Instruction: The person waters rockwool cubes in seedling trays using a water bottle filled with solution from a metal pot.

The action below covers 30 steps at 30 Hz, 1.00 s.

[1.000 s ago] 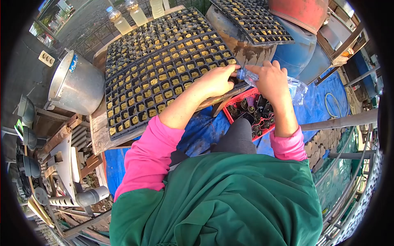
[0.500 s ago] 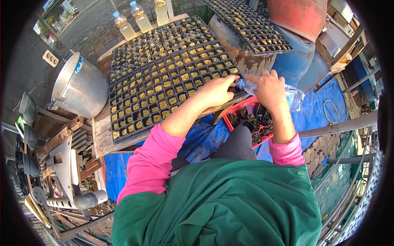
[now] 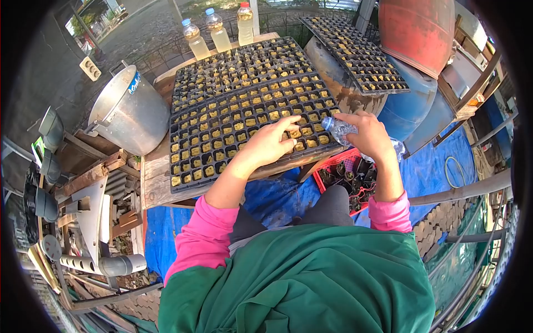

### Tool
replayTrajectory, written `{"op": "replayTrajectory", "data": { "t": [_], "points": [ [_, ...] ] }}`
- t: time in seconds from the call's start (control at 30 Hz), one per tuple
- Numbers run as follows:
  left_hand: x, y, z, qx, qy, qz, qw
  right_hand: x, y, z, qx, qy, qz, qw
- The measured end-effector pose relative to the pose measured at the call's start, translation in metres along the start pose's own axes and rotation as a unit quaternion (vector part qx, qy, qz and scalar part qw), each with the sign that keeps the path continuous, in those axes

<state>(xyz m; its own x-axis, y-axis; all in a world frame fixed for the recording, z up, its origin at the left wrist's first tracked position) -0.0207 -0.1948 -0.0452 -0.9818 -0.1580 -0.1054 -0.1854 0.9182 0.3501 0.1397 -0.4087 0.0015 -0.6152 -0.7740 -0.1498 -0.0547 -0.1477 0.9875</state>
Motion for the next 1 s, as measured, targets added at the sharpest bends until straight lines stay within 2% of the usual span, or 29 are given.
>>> {"op": "replayTrajectory", "data": {
  "t": [0.03,0.07,0.2,0.23,0.43,0.5,0.6,0.63,0.77,0.83,0.87,1.0],
  "points": [
    [0.009,0.007,-0.003,0.008,0.008,-0.014,1.0,0.0,0.0,0.005,0.0,0.004,-0.002,1.0],
    [0.02,0.013,-0.006,0.07,0.054,-0.036,0.995,0.0,0.0,0.009,-0.01,0.006,-0.015,1.0],
    [0.051,0.048,0.01,0.027,0.057,-0.102,0.993,-0.007,0.002,0.032,-0.043,0.023,-0.023,0.999],
    [0.059,0.056,0.016,0.061,0.059,-0.132,0.988,-0.008,0.002,0.038,-0.054,0.028,-0.018,0.998],
    [0.097,0.095,0.03,0.058,0.037,-0.231,0.971,-0.016,0.002,0.069,-0.063,0.078,-0.053,0.994],
    [0.102,0.11,0.041,0.094,0.029,-0.254,0.962,-0.021,0.005,0.077,-0.072,0.093,-0.017,0.993],
    [0.11,0.135,0.043,0.081,0.027,-0.272,0.958,-0.026,0.002,0.083,-0.095,0.117,-0.018,0.988],
    [0.114,0.142,0.042,0.132,0.009,-0.287,0.949,-0.029,0.001,0.084,-0.093,0.12,-0.017,0.988],
    [0.128,0.173,0.053,0.103,0.013,-0.385,0.917,-0.038,0.004,0.097,-0.109,0.143,-0.014,0.984],
    [0.131,0.183,0.068,0.129,0.014,-0.413,0.901,-0.044,0.012,0.108,-0.121,0.14,0.022,0.982],
    [0.131,0.187,0.076,0.131,0.015,-0.419,0.899,-0.051,0.007,0.109,-0.128,0.17,0.001,0.977],
    [0.127,0.203,0.097,0.107,0.033,-0.433,0.895,-0.072,0.007,0.133,-0.131,0.184,0.026,0.974]
  ]
}}
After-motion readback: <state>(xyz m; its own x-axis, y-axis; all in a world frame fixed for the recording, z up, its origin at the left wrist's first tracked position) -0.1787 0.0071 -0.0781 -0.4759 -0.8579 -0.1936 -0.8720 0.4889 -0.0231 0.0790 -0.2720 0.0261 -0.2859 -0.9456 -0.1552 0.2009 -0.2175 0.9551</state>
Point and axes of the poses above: each hand's wrist, its own x-axis away from the middle knuckle, its own y-axis out of the back of the hand, z = x × y, the point moved 1 cm from there along -x, towards the middle knuckle, and after that the axes turned 14 degrees about x, right-handed, at the moved point
